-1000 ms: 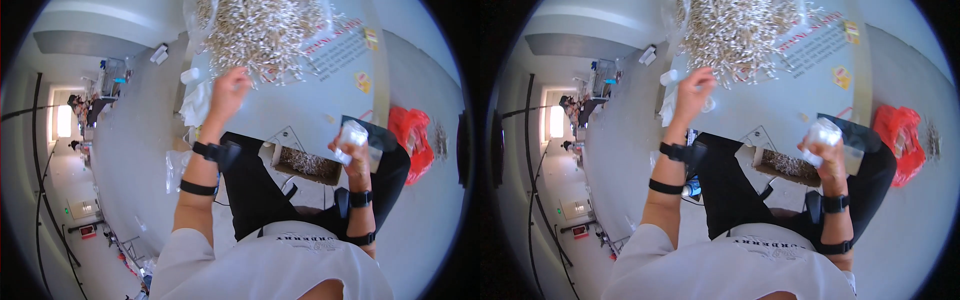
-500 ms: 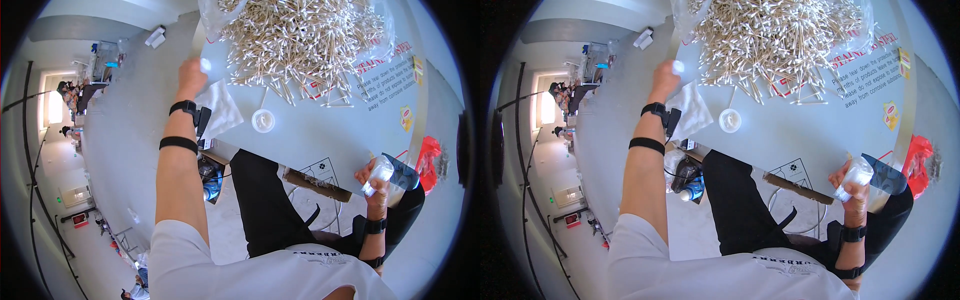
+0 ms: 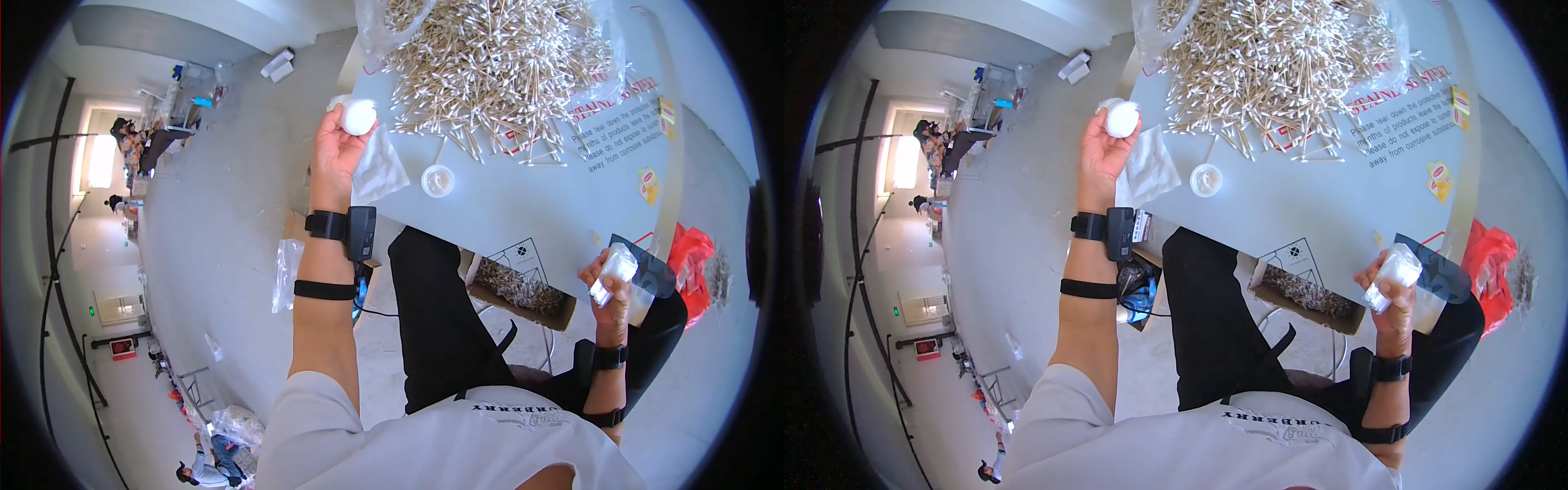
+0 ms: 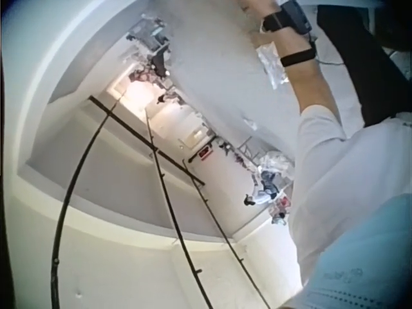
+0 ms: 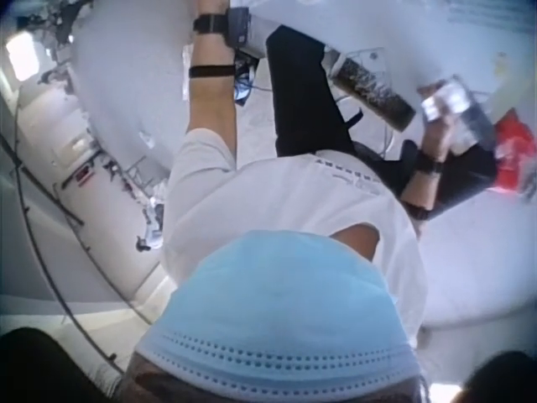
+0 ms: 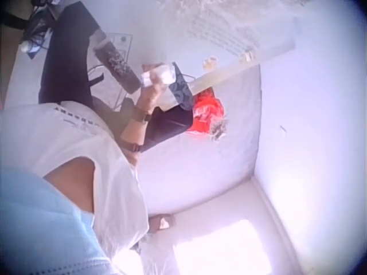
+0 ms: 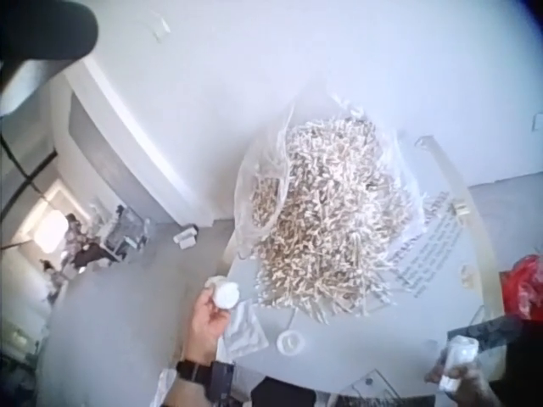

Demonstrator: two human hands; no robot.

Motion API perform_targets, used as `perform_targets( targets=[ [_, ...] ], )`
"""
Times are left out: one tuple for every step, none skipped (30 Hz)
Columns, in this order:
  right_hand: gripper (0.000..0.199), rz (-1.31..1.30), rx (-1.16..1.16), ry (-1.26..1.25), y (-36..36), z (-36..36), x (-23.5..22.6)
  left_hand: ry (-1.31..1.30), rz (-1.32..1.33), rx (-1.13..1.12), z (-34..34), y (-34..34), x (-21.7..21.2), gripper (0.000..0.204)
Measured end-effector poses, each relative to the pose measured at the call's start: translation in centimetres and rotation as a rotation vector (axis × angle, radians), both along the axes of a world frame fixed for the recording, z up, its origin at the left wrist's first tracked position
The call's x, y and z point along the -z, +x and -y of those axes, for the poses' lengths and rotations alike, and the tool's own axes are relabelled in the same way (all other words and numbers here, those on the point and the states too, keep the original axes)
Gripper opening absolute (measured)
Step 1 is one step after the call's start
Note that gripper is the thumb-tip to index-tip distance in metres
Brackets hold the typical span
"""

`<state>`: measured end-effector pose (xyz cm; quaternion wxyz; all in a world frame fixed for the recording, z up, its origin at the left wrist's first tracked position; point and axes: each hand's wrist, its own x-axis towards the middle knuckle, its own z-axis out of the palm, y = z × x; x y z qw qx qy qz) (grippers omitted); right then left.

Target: The person is sorting and packing a large quantity of cotton swabs into smaller containers and bags.

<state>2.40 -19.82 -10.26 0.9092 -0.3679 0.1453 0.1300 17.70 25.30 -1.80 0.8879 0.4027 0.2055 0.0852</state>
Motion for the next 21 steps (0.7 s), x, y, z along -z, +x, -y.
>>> perform_targets(
  targets=[
    [0.048, 0.005, 0.008, 0.003, -0.1, 0.2, -0.1, 0.004, 0.007, 0.01, 0.3, -0.1, 0.0, 0.032],
    [0.048, 0.006, 0.016, 0.001, -0.3, 0.4, -0.1, 0.007, 0.012, 0.022, 0.6, 0.0, 0.1, 0.031],
    [0.048, 0.021, -0.002, 0.006, -0.3, 0.3, -0.1, 0.014, 0.015, 0.019, -0.1, -0.2, 0.2, 0.031],
    [0.048, 0.033, -0.016, 0.007, -0.3, 0.2, -0.2, 0.188, -0.014, 0.039, -0.9, -0.1, 0.6, 0.03],
    [0.048, 0.031, -0.014, 0.009, -0.4, 0.2, -0.2, 0.361, -0.044, 0.06, -1.8, 0.2, 0.9, 0.03],
    [0.048, 0.037, -0.036, 0.012, -0.4, 0.3, -0.3, 0.355, -0.049, 0.071, -1.8, 0.9, 1.1, 0.03],
    [0.048, 0.041, -0.057, 0.013, -0.5, 0.4, -0.3, 0.979, -0.117, 0.113, -1.7, 1.7, 1.4, 0.028],
    [0.048, 0.031, -0.045, 0.005, -0.7, 0.5, -0.1, 1.602, -0.175, 0.155, -1.7, 2.3, 1.8, 0.027],
    [0.05, 0.028, -0.04, 0.006, -0.9, 0.7, 0.2, 1.59, -0.17, 0.182, -1.7, 3.1, 2.3, 0.027],
    [0.051, 0.02, -0.03, 0.003, -1.4, 1.0, 0.4, 2.056, -0.171, 0.249, -1.6, 3.8, 3.0, 0.031],
    [0.055, 0.017, 0.014, -0.027, -1.7, 1.0, 1.2, 2.52, -0.145, 0.313, -1.6, 4.4, 3.6, 0.036],
    [0.063, 0.044, 0.022, -0.053, -2.0, 1.2, 2.0, 2.489, -0.155, 0.44, -1.6, 5.0, 4.4, 0.039],
    [0.07, 0.039, 0.064, -0.07, -1.8, 0.3, 1.9, 2.466, -0.174, 0.562, -2.8, 5.2, 4.6, 0.042],
    [0.076, 0.117, -0.013, -0.077, -1.1, -0.5, 0.9, 2.441, -0.132, 0.533, -6.7, 4.9, 4.8, 0.048],
    [0.07, 0.179, -0.02, -0.037, -0.2, -1.6, 0.4, 2.42, -0.1, 0.499, -9.6, 4.3, 5.2, 0.054],
    [0.061, 0.136, -0.052, -0.19, 0.2, -1.2, -0.4, 2.376, -0.204, 0.526, -6.4, 4.6, 5.9, 0.049],
    [0.056, 0.123, -0.023, -0.223, 0.4, -1.4, -0.8, 2.476, -0.247, 0.476, -5.3, 4.4, 5.8, 0.059],
    [0.055, 0.102, -0.006, -0.234, 0.5, -1.5, -1.7, 2.582, -0.125, 0.378, -4.0, 4.2, 5.6, 0.062],
    [0.05, 0.085, -0.016, -0.245, 0.6, -1.5, -2.2, 2.683, -0.004, 0.259, -2.8, 3.9, 5.0, 0.066],
    [0.05, 0.075, 0.004, -0.264, 0.4, -1.5, -2.4, 2.666, 0.026, 0.275, -1.0, 3.4, 4.3, 0.066],
    [0.046, 0.083, 0.003, -0.323, 0.3, -1.4, -2.7, 2.381, 0.114, 0.275, 1.6, 2.7, 3.5, 0.065]
  ],
)
